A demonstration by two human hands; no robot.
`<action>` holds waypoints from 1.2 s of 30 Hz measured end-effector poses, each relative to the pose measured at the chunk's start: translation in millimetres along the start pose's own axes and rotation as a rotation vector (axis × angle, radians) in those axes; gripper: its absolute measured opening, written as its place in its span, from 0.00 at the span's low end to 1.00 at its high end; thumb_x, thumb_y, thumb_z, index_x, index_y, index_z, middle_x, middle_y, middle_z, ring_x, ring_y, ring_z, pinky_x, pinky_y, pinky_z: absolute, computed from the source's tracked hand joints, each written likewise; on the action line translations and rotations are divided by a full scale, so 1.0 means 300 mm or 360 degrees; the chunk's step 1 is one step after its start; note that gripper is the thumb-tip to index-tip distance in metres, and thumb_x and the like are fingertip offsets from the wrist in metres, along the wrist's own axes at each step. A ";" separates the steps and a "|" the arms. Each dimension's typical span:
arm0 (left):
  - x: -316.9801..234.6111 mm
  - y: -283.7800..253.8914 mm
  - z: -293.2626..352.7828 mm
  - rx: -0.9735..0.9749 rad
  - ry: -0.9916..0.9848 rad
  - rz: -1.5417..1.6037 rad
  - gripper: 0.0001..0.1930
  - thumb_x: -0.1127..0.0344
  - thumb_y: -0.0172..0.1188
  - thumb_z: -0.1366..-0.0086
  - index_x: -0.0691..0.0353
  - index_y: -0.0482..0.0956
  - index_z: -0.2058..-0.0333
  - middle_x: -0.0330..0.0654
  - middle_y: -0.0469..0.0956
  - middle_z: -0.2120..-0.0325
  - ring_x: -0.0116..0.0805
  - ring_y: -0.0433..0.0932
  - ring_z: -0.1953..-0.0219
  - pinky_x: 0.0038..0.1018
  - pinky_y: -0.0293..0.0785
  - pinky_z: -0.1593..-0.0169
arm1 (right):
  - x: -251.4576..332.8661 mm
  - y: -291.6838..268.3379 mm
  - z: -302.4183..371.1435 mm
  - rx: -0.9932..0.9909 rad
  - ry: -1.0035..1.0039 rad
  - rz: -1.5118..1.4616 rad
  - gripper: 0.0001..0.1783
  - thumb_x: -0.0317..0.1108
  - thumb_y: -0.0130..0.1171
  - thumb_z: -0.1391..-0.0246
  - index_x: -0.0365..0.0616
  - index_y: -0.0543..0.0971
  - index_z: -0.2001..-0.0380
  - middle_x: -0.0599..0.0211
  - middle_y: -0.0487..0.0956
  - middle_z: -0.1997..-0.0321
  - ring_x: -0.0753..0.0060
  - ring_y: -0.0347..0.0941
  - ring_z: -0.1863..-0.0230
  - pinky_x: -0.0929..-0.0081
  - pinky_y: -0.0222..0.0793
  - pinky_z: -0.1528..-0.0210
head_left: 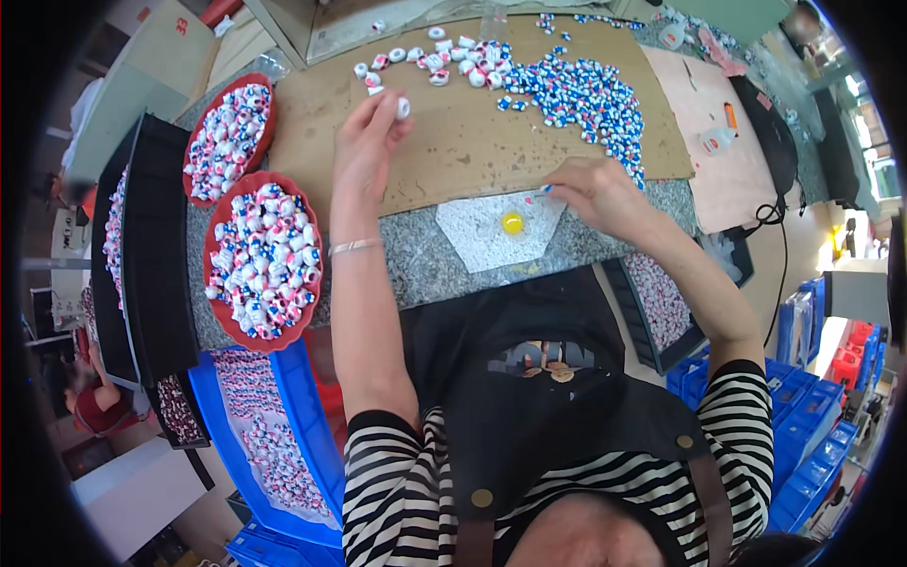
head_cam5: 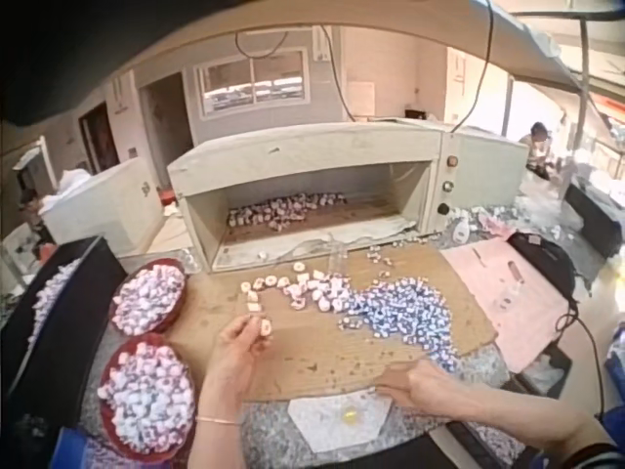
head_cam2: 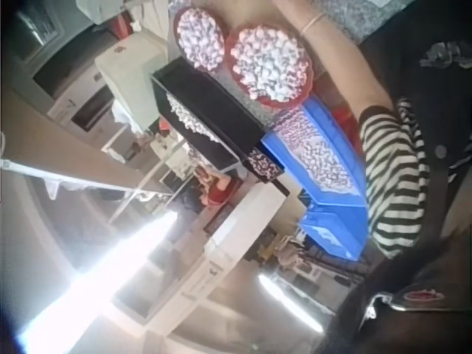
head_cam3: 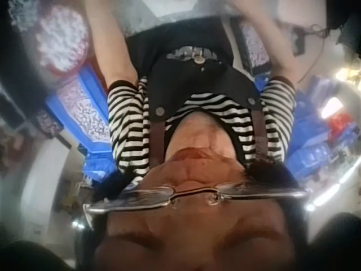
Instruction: The person assembles small plastic parts by hand, then applies glue to them with a glue applicator.
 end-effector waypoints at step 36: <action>0.096 0.253 0.576 0.0590 -0.0073 -0.0191 0.13 0.78 0.53 0.35 0.70 0.77 0.52 0.43 0.79 0.69 0.26 0.79 0.71 0.19 0.76 0.65 | 0.245 0.000 0.048 0.0037 -0.0032 -0.0792 0.07 0.25 0.60 0.50 0.40 0.80 0.66 0.59 0.77 0.74 0.56 0.77 0.70 0.69 0.72 0.68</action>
Point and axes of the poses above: each hand's wrist, its own z-axis away from the middle knuckle, its own y-axis out of the palm, x = y × z, the point moved 4 cm from there along -z, towards the middle knuckle
